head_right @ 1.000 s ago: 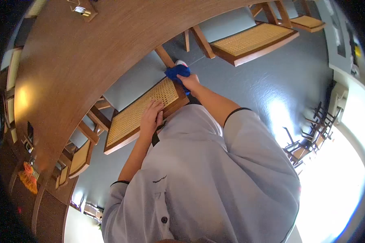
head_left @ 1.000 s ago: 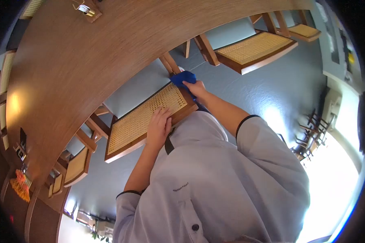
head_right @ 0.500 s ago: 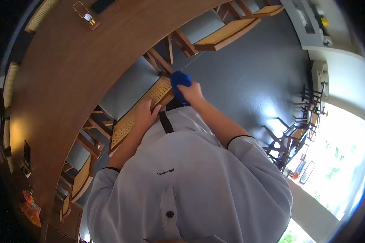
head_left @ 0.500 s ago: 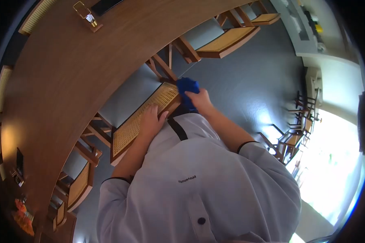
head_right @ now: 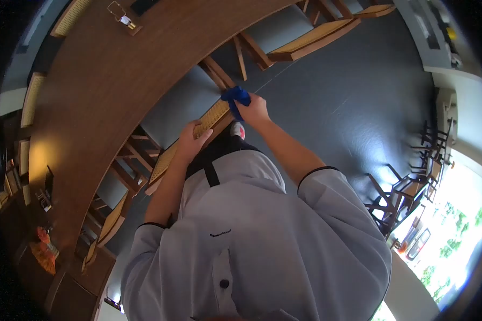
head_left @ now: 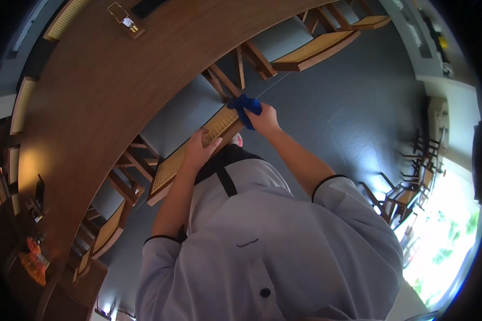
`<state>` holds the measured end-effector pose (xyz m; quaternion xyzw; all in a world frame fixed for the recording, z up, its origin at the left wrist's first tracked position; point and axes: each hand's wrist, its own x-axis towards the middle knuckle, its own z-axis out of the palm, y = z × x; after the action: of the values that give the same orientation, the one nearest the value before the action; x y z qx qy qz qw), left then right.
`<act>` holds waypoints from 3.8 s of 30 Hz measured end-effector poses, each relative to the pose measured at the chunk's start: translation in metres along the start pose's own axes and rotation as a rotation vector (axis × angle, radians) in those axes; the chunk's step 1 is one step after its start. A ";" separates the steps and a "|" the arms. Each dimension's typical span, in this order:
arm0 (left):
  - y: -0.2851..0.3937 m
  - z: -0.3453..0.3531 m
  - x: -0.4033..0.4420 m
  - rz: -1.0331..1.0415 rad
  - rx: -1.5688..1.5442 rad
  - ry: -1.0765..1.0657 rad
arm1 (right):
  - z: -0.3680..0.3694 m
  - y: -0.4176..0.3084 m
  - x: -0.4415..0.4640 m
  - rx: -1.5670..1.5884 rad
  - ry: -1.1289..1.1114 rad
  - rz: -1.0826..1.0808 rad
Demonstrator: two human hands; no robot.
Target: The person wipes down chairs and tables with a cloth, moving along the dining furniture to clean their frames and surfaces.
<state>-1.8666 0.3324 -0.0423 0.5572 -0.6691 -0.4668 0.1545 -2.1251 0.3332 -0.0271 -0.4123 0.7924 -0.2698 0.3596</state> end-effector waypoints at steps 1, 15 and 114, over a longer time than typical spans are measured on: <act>-0.003 0.002 0.001 0.042 0.026 0.043 | 0.004 0.003 0.004 0.028 0.039 0.002; -0.056 -0.055 -0.101 0.067 0.127 -0.006 | 0.065 -0.002 -0.057 -0.327 0.304 -0.381; -0.312 -0.267 -0.233 -0.524 0.060 0.171 | 0.532 -0.112 -0.064 -0.130 -0.401 -0.629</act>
<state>-1.4078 0.4369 -0.0795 0.7528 -0.5004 -0.4223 0.0678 -1.6266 0.2604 -0.2406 -0.7020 0.5564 -0.2300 0.3804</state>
